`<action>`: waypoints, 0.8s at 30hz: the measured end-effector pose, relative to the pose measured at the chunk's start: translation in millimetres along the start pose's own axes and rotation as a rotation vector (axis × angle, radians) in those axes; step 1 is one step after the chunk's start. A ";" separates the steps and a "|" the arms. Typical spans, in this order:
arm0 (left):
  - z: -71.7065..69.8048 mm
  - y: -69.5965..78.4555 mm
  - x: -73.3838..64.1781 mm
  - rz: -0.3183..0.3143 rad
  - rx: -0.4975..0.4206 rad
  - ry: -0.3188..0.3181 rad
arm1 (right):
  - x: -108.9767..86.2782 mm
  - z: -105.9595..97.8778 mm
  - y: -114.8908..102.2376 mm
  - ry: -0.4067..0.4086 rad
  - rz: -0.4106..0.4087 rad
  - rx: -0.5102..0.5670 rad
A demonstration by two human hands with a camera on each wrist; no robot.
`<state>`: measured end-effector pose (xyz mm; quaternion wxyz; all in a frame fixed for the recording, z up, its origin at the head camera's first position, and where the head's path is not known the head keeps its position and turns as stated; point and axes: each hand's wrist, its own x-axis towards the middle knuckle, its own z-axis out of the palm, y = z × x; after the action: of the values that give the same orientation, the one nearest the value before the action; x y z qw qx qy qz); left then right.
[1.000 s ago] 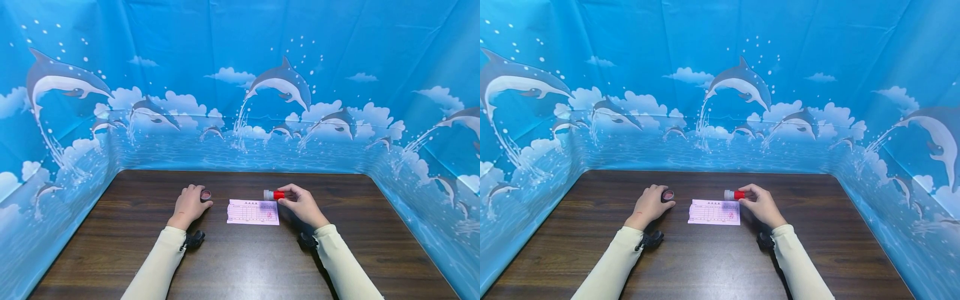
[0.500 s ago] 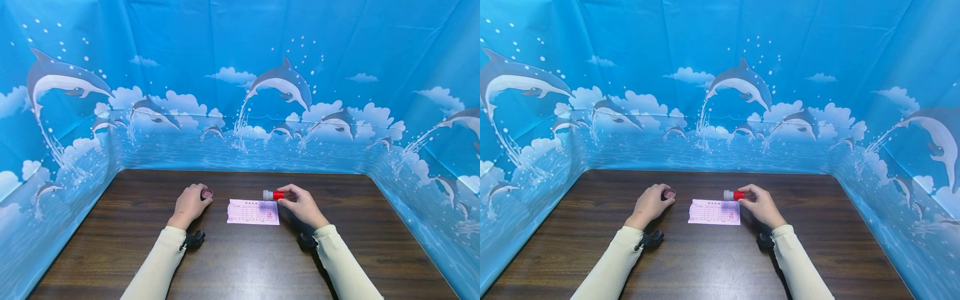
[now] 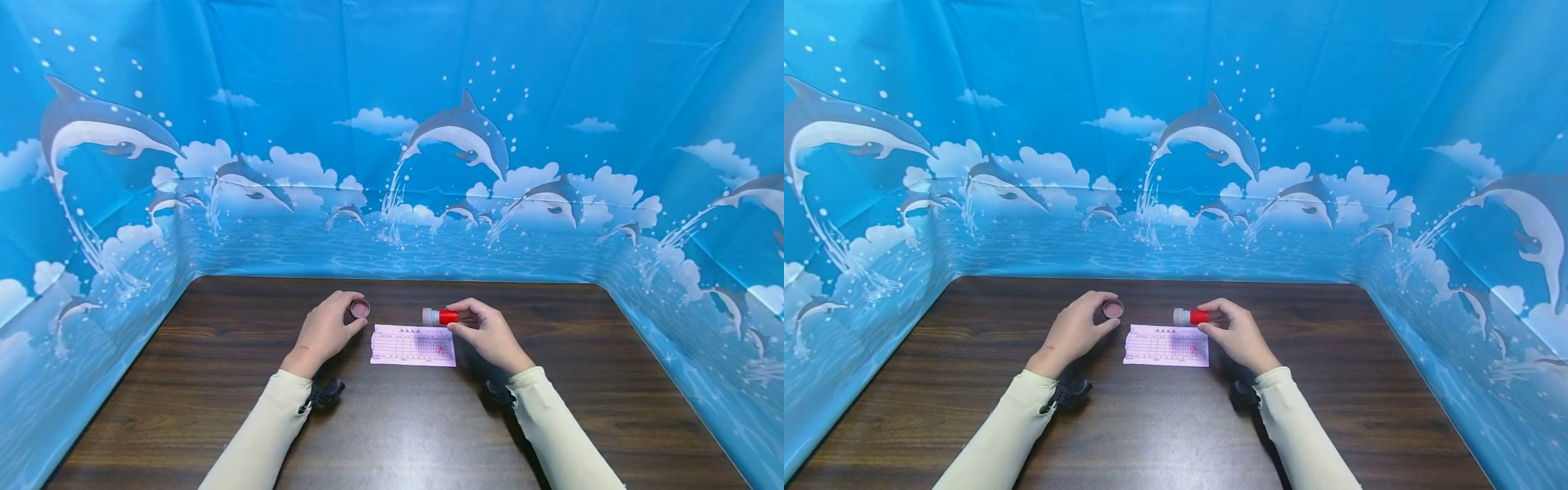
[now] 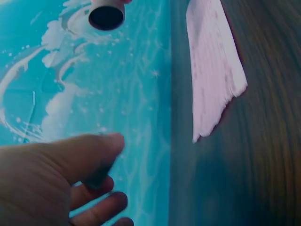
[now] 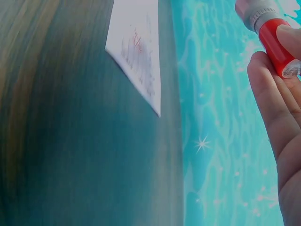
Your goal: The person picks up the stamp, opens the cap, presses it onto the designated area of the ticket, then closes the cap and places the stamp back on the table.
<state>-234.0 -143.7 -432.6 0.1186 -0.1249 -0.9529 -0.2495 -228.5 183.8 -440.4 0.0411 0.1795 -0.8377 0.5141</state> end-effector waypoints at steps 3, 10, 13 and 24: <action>-1.9 7.7 -0.8 0.050 -0.019 -0.001 | -0.9 2.5 -4.5 0.003 -0.023 0.012; -6.6 24.0 -4.0 0.113 -0.059 -0.018 | -2.8 8.8 -17.3 0.004 -0.063 0.054; -7.2 29.2 -4.6 0.127 -0.073 -0.022 | -3.5 10.8 -21.2 -0.001 -0.076 0.066; -5.6 39.9 -6.6 0.162 -0.124 -0.015 | -5.1 16.4 -30.9 0.005 -0.093 0.082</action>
<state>-215.1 -113.9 -412.0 0.1231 -0.2104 -0.9233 -0.2969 -211.3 158.1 -423.2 0.0598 0.2184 -0.8066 0.5460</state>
